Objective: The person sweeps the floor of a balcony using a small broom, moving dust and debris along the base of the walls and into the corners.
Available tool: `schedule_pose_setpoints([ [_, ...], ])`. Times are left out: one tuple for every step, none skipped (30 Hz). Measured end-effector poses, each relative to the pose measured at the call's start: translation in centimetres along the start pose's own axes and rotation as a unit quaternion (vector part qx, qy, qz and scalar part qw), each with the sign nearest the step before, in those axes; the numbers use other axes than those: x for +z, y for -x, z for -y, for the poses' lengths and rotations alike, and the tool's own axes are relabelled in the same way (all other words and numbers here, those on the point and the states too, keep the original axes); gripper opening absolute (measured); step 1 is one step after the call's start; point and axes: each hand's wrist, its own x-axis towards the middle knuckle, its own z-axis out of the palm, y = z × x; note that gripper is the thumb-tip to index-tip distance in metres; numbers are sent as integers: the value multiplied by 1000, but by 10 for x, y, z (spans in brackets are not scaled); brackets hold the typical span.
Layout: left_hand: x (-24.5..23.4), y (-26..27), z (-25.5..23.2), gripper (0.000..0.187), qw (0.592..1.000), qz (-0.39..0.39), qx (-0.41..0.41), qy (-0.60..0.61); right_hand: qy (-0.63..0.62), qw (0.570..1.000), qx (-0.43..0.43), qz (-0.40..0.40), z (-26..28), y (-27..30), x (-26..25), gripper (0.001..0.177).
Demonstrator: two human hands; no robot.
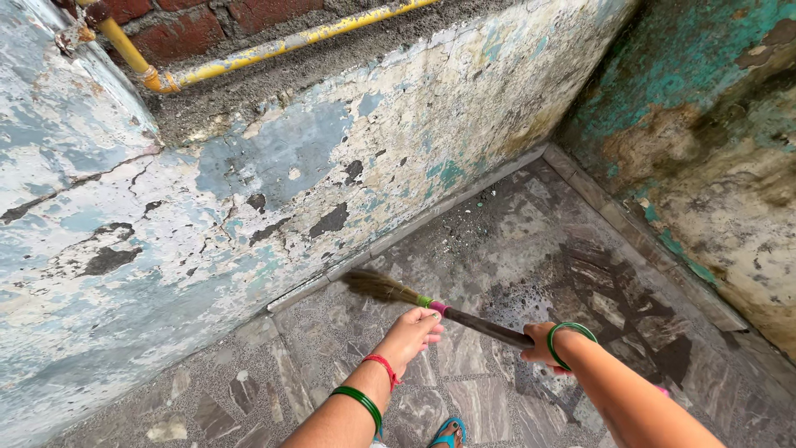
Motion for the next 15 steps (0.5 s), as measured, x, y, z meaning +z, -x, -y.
schedule_pose_setpoints([
  [-1,3,1,39,1000,-3,1,1,2,1000,-2,-1,-4,-10,-2,36],
  [-5,8,2,39,1000,-14,-12,-5,-28,999,22,-20,-9,-22,-1,38],
  [-8,10,2,39,999,-24,-25,-12,-58,996,46,-40,-13,-34,0,40],
  [-13,10,1,39,999,-26,-24,-11,-56,997,45,-41,-20,-47,1,40],
  [-17,13,3,40,999,-35,-34,-10,-92,991,76,-53,-30,-56,3,46],
  [-19,15,5,40,998,-43,-44,-8,-127,984,108,-66,-42,-61,4,54],
  [-20,14,5,40,998,-43,-44,-8,-86,988,101,-77,-55,-61,1,55],
  [-21,13,6,41,998,-47,-36,-5,-45,991,94,-88,-63,-57,-2,56],
  [-20,11,6,43,998,-49,-29,-1,-42,991,98,-84,-72,-46,-4,54],
  [-15,4,4,43,998,-48,-29,0,-40,991,101,-80,-85,-29,-8,53],
  [-8,-3,2,43,999,-43,-26,5,-40,991,103,-78,-91,-14,-13,53],
  [1,-9,1,43,999,-38,-24,9,-3,994,86,-68,-95,-1,-18,55],
  [10,-15,0,43,999,-37,-27,10,34,996,68,-56,-94,8,-23,57],
  [21,-21,-3,43,1000,-21,-9,9,34,996,69,-53,-91,11,-27,57],
  [30,-24,-3,43,1000,-5,6,8,62,996,47,-43,-90,12,-28,55],
])
